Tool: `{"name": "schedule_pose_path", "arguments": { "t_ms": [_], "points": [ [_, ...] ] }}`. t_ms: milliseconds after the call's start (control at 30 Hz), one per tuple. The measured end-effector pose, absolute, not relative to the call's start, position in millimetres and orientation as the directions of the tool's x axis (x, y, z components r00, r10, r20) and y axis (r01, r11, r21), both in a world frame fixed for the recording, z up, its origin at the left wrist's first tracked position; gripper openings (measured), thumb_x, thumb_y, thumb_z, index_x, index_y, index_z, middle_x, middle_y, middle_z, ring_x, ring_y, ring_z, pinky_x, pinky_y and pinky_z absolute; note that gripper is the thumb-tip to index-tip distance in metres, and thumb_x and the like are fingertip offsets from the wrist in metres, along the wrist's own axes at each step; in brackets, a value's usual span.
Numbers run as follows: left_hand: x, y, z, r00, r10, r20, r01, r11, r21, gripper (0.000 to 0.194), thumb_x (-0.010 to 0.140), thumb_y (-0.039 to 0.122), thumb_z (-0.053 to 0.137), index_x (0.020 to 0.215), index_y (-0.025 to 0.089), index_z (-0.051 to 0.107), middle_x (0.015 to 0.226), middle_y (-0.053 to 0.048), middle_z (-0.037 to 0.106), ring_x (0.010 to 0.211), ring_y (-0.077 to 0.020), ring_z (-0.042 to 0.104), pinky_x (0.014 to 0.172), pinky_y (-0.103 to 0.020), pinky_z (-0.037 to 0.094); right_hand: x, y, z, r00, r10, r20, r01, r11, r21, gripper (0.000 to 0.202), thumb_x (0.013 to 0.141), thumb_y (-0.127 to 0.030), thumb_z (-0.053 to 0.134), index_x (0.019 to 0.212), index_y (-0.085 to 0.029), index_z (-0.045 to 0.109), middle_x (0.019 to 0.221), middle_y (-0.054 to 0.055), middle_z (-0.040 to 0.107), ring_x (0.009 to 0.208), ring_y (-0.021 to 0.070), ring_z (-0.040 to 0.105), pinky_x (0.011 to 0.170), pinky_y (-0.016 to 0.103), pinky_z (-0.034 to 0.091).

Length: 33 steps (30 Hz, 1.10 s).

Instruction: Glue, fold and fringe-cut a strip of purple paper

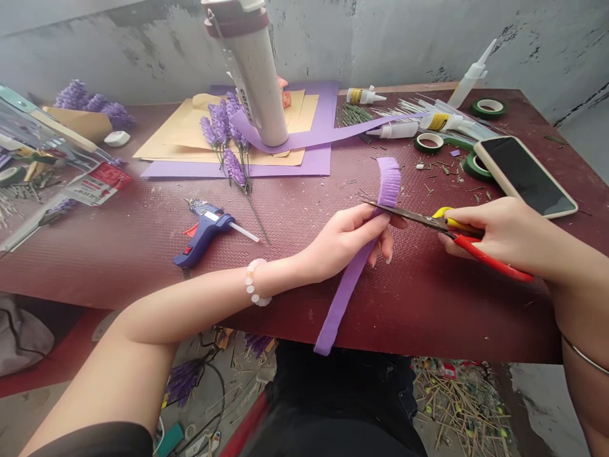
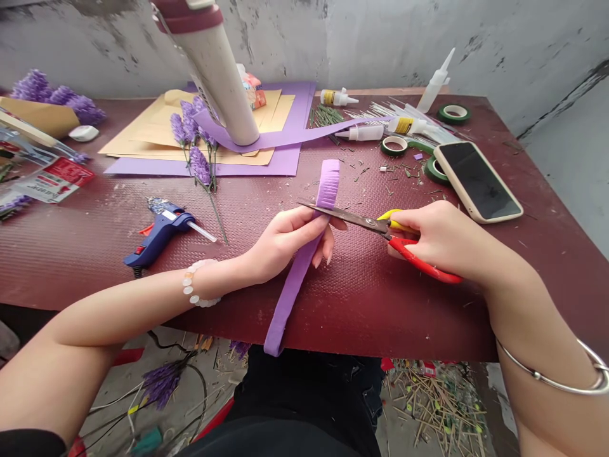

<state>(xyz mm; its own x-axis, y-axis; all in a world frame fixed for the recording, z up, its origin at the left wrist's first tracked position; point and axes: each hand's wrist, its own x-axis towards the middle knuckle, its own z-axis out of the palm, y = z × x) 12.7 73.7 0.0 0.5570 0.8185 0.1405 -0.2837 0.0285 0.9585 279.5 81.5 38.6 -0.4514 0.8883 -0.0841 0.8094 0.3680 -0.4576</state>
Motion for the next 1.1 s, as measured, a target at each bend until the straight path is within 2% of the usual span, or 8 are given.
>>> {"name": "schedule_pose_path", "arguments": {
  "t_ms": [133, 233, 333, 500, 667, 733, 867, 1100],
  "points": [
    [13.8, 73.8, -0.3, 0.53, 0.84, 0.113, -0.266, 0.038, 0.963, 0.034, 0.106, 0.045, 0.076, 0.091, 0.016, 0.065, 0.067, 0.003, 0.069, 0.052, -0.008, 0.058, 0.058, -0.023, 0.05, 279.1, 84.3, 36.6, -0.454, 0.89, -0.038, 0.804, 0.39, -0.449, 0.051, 0.094, -0.078, 0.058, 0.076, -0.031, 0.052, 0.061, 0.0, 0.05, 0.061, 0.0233, 0.048, 0.066, 0.042, 0.044],
    [14.6, 74.0, 0.6, 0.505, 0.862, 0.051, -0.221, 0.072, 0.973, 0.025, 0.111, 0.033, 0.066, 0.093, 0.016, 0.066, 0.067, 0.003, 0.069, 0.051, -0.0076, 0.059, 0.057, -0.022, 0.049, 282.9, 88.8, 31.0, -0.44, 0.898, -0.02, 0.821, 0.394, -0.412, 0.062, 0.09, -0.093, 0.055, 0.079, -0.031, 0.054, 0.066, 0.003, 0.06, 0.063, 0.0267, 0.058, 0.065, 0.043, 0.045],
    [14.9, 74.5, 1.5, 0.482, 0.876, 0.017, -0.193, 0.087, 0.977, 0.026, 0.111, 0.034, 0.067, 0.092, 0.016, 0.065, 0.066, 0.003, 0.069, 0.05, -0.0072, 0.057, 0.055, -0.021, 0.048, 287.2, 92.8, 25.4, -0.414, 0.909, -0.038, 0.853, 0.373, -0.365, 0.067, 0.084, -0.099, 0.055, 0.083, -0.032, 0.055, 0.07, 0.005, 0.066, 0.063, 0.0301, 0.064, 0.061, 0.043, 0.046],
    [14.3, 75.4, 0.1, 0.465, 0.884, 0.045, -0.216, 0.064, 0.974, 0.033, 0.104, 0.044, 0.078, 0.093, 0.016, 0.065, 0.068, 0.002, 0.071, 0.049, -0.0075, 0.057, 0.054, -0.022, 0.047, 287.3, 93.8, 24.2, -0.339, 0.94, -0.045, 0.89, 0.304, -0.341, 0.07, 0.075, -0.094, 0.067, 0.105, -0.031, 0.069, 0.1, 0.013, 0.081, 0.095, 0.0446, 0.078, 0.073, 0.051, 0.059],
    [15.0, 75.7, -0.8, 0.464, 0.885, 0.047, -0.19, 0.047, 0.981, 0.023, 0.112, 0.027, 0.063, 0.091, 0.017, 0.063, 0.069, 0.002, 0.073, 0.049, -0.0065, 0.057, 0.054, -0.021, 0.047, 286.8, 93.0, 24.5, -0.333, 0.942, -0.035, 0.876, 0.296, -0.382, 0.073, 0.074, -0.086, 0.079, 0.117, -0.027, 0.073, 0.119, 0.019, 0.082, 0.117, 0.0512, 0.077, 0.089, 0.056, 0.065],
    [15.6, 75.8, -0.3, 0.457, 0.889, 0.029, -0.167, 0.054, 0.984, 0.025, 0.113, 0.022, 0.059, 0.089, 0.018, 0.061, 0.069, 0.002, 0.072, 0.048, -0.0063, 0.057, 0.054, -0.021, 0.047, 288.4, 94.3, 22.5, -0.342, 0.94, -0.008, 0.862, 0.311, -0.4, 0.075, 0.07, -0.086, 0.082, 0.117, -0.027, 0.074, 0.119, 0.019, 0.081, 0.117, 0.0523, 0.077, 0.092, 0.059, 0.066],
    [15.5, 75.5, 0.9, 0.453, 0.891, 0.024, -0.183, 0.066, 0.981, 0.024, 0.112, 0.022, 0.061, 0.088, 0.018, 0.061, 0.068, 0.003, 0.072, 0.048, -0.0068, 0.057, 0.056, -0.021, 0.048, 293.9, 98.0, 16.3, -0.378, 0.924, 0.052, 0.833, 0.364, -0.416, 0.071, 0.076, -0.087, 0.077, 0.117, -0.029, 0.075, 0.117, 0.018, 0.081, 0.111, 0.0494, 0.077, 0.091, 0.06, 0.067],
    [12.9, 75.0, -0.4, 0.497, 0.865, 0.07, -0.223, 0.049, 0.974, 0.02, 0.11, 0.024, 0.065, 0.092, 0.016, 0.066, 0.068, 0.002, 0.071, 0.051, -0.0077, 0.059, 0.058, -0.022, 0.05, 295.5, 98.9, 15.5, -0.407, 0.913, -0.043, 0.792, 0.329, -0.514, 0.066, 0.077, -0.089, 0.073, 0.106, -0.03, 0.076, 0.112, 0.015, 0.082, 0.102, 0.0465, 0.079, 0.083, 0.061, 0.068]
  ]
}}
